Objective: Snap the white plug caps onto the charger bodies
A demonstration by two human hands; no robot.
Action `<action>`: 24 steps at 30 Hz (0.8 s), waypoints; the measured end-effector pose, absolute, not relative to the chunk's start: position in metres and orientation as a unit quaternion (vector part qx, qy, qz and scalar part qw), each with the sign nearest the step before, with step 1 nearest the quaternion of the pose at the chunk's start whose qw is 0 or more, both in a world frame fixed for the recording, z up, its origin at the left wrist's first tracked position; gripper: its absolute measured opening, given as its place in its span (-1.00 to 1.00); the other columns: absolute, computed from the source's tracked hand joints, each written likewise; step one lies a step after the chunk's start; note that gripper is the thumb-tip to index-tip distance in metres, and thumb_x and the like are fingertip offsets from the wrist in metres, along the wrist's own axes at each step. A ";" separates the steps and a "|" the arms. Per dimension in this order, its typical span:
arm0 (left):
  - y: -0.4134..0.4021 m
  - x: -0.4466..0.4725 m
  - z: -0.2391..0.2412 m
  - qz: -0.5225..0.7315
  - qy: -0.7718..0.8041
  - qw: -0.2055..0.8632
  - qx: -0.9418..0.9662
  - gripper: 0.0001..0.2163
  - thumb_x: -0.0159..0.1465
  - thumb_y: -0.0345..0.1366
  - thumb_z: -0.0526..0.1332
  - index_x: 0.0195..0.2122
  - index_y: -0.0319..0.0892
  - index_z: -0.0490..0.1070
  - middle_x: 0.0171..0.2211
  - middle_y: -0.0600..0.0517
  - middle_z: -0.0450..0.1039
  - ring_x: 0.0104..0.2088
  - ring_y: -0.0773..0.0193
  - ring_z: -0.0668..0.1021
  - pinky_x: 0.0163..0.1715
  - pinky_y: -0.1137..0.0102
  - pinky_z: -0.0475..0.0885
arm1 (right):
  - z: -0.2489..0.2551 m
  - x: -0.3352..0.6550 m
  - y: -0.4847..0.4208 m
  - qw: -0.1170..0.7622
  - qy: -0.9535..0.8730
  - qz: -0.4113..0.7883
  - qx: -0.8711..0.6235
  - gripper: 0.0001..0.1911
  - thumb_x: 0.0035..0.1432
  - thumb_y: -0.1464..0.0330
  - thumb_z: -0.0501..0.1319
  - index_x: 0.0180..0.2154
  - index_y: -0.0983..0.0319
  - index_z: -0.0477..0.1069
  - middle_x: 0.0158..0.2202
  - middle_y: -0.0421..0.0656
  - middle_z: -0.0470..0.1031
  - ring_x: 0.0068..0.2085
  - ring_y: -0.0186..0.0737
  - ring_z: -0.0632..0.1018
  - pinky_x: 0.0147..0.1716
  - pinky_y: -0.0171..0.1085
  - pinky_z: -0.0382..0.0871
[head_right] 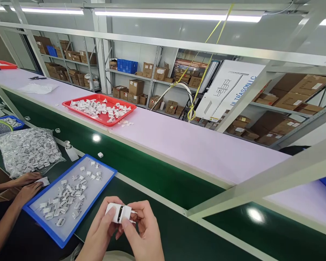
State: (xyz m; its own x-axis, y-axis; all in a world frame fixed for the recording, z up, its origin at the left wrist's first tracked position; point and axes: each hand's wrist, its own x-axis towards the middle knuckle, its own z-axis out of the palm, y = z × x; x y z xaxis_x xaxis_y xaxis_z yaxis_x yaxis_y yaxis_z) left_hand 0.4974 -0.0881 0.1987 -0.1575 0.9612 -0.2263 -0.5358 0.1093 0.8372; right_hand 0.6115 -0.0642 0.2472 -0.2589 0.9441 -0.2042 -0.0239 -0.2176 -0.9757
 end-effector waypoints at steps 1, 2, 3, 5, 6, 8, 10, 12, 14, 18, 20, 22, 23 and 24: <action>-0.089 0.497 0.200 0.618 0.445 0.598 0.250 -0.53 0.33 0.23 0.20 -0.12 -0.11 0.34 -0.41 0.11 0.39 -0.44 0.36 0.39 -0.45 0.49 0.34 | 0.246 0.613 -0.064 0.379 -0.496 0.615 -0.481 -0.50 0.09 -0.10 0.39 -0.17 0.14 0.44 -0.29 -0.17 0.55 -0.31 -0.13 0.58 -0.23 -0.17 0.54; -0.089 0.496 0.202 0.615 0.450 0.595 0.256 -0.53 0.33 0.23 0.20 -0.12 -0.11 0.35 -0.40 0.11 0.40 -0.43 0.36 0.39 -0.44 0.49 0.34 | 0.244 0.614 -0.065 0.371 -0.504 0.602 -0.497 -0.49 0.08 -0.12 0.38 -0.17 0.14 0.45 -0.27 -0.16 0.55 -0.29 -0.12 0.58 -0.21 -0.15 0.53; -0.090 0.496 0.204 0.612 0.454 0.593 0.261 -0.53 0.32 0.23 0.20 -0.12 -0.11 0.35 -0.40 0.11 0.40 -0.43 0.36 0.40 -0.43 0.49 0.35 | 0.242 0.616 -0.065 0.365 -0.513 0.583 -0.513 -0.47 0.06 -0.14 0.37 -0.16 0.13 0.47 -0.25 -0.14 0.55 -0.26 -0.10 0.58 -0.18 -0.14 0.51; -0.090 0.495 0.207 0.609 0.456 0.592 0.265 -0.51 0.31 0.25 0.21 -0.12 -0.12 0.36 -0.39 0.11 0.40 -0.42 0.36 0.40 -0.42 0.48 0.35 | 0.240 0.618 -0.065 0.356 -0.531 0.550 -0.537 -0.43 0.05 -0.18 0.36 -0.15 0.13 0.49 -0.23 -0.13 0.56 -0.23 -0.07 0.57 -0.15 -0.13 0.48; -0.090 0.495 0.207 0.609 0.455 0.593 0.267 -0.50 0.30 0.25 0.21 -0.12 -0.12 0.36 -0.40 0.11 0.39 -0.43 0.36 0.40 -0.42 0.48 0.34 | 0.239 0.619 -0.064 0.353 -0.537 0.542 -0.542 -0.42 0.05 -0.19 0.34 -0.14 0.12 0.49 -0.23 -0.13 0.56 -0.22 -0.07 0.57 -0.13 -0.12 0.47; -0.090 0.495 0.207 0.606 0.452 0.595 0.272 -0.51 0.31 0.26 0.19 -0.11 -0.12 0.35 -0.40 0.11 0.38 -0.43 0.35 0.39 -0.42 0.47 0.34 | 0.239 0.620 -0.064 0.349 -0.540 0.542 -0.541 -0.42 0.06 -0.20 0.33 -0.15 0.13 0.49 -0.22 -0.12 0.57 -0.22 -0.06 0.57 -0.13 -0.11 0.46; -0.089 0.495 0.205 0.604 0.451 0.596 0.278 -0.52 0.33 0.25 0.17 -0.11 -0.12 0.34 -0.40 0.11 0.37 -0.42 0.34 0.39 -0.42 0.47 0.34 | 0.240 0.620 -0.063 0.345 -0.538 0.554 -0.534 -0.41 0.06 -0.20 0.33 -0.15 0.14 0.49 -0.22 -0.11 0.57 -0.22 -0.05 0.58 -0.14 -0.10 0.48; -0.090 0.495 0.202 0.605 0.453 0.589 0.285 -0.53 0.35 0.24 0.15 -0.10 -0.11 0.33 -0.40 0.11 0.37 -0.42 0.34 0.37 -0.41 0.46 0.34 | 0.240 0.620 -0.062 0.336 -0.542 0.555 -0.534 -0.41 0.06 -0.20 0.34 -0.15 0.15 0.50 -0.22 -0.11 0.57 -0.22 -0.04 0.59 -0.15 -0.10 0.50; -0.091 0.496 0.199 0.608 0.460 0.577 0.293 -0.53 0.36 0.24 0.14 -0.09 -0.11 0.32 -0.38 0.11 0.36 -0.42 0.34 0.37 -0.40 0.45 0.35 | 0.239 0.620 -0.062 0.332 -0.549 0.548 -0.537 -0.42 0.06 -0.19 0.34 -0.16 0.15 0.51 -0.23 -0.12 0.56 -0.21 -0.05 0.59 -0.15 -0.11 0.52; -0.094 0.496 0.195 0.608 0.477 0.552 0.312 -0.56 0.39 0.20 0.11 -0.10 -0.11 0.33 -0.34 0.08 0.36 -0.41 0.33 0.38 -0.40 0.45 0.36 | 0.234 0.620 -0.064 0.359 -0.555 0.518 -0.543 -0.43 0.07 -0.19 0.35 -0.18 0.14 0.53 -0.25 -0.10 0.57 -0.23 -0.06 0.58 -0.22 -0.15 0.55; -0.096 0.496 0.195 0.618 0.476 0.535 0.325 -0.58 0.40 0.18 0.11 -0.12 -0.11 0.33 -0.30 0.07 0.35 -0.41 0.34 0.39 -0.40 0.44 0.36 | 0.232 0.619 -0.065 0.366 -0.563 0.506 -0.541 -0.45 0.08 -0.18 0.34 -0.20 0.14 0.54 -0.27 -0.09 0.57 -0.25 -0.07 0.56 -0.27 -0.18 0.55; -0.097 0.497 0.196 0.630 0.474 0.511 0.344 -0.60 0.42 0.16 0.11 -0.13 -0.11 0.33 -0.25 0.06 0.32 -0.40 0.34 0.39 -0.39 0.42 0.36 | 0.231 0.619 -0.066 0.367 -0.573 0.501 -0.535 -0.46 0.10 -0.18 0.34 -0.23 0.15 0.55 -0.30 -0.09 0.57 -0.27 -0.08 0.55 -0.31 -0.21 0.54; -0.099 0.497 0.196 0.633 0.475 0.498 0.356 -0.60 0.42 0.16 0.10 -0.13 -0.11 0.33 -0.24 0.06 0.31 -0.38 0.34 0.39 -0.38 0.41 0.36 | 0.231 0.619 -0.066 0.368 -0.575 0.501 -0.531 -0.46 0.10 -0.18 0.33 -0.24 0.16 0.55 -0.30 -0.08 0.56 -0.27 -0.09 0.55 -0.32 -0.22 0.53; -0.100 0.497 0.196 0.633 0.479 0.486 0.367 -0.60 0.43 0.15 0.10 -0.13 -0.11 0.33 -0.22 0.05 0.29 -0.37 0.34 0.39 -0.37 0.41 0.35 | 0.231 0.618 -0.066 0.371 -0.575 0.503 -0.528 -0.45 0.09 -0.19 0.33 -0.24 0.16 0.55 -0.29 -0.08 0.56 -0.27 -0.09 0.55 -0.33 -0.23 0.53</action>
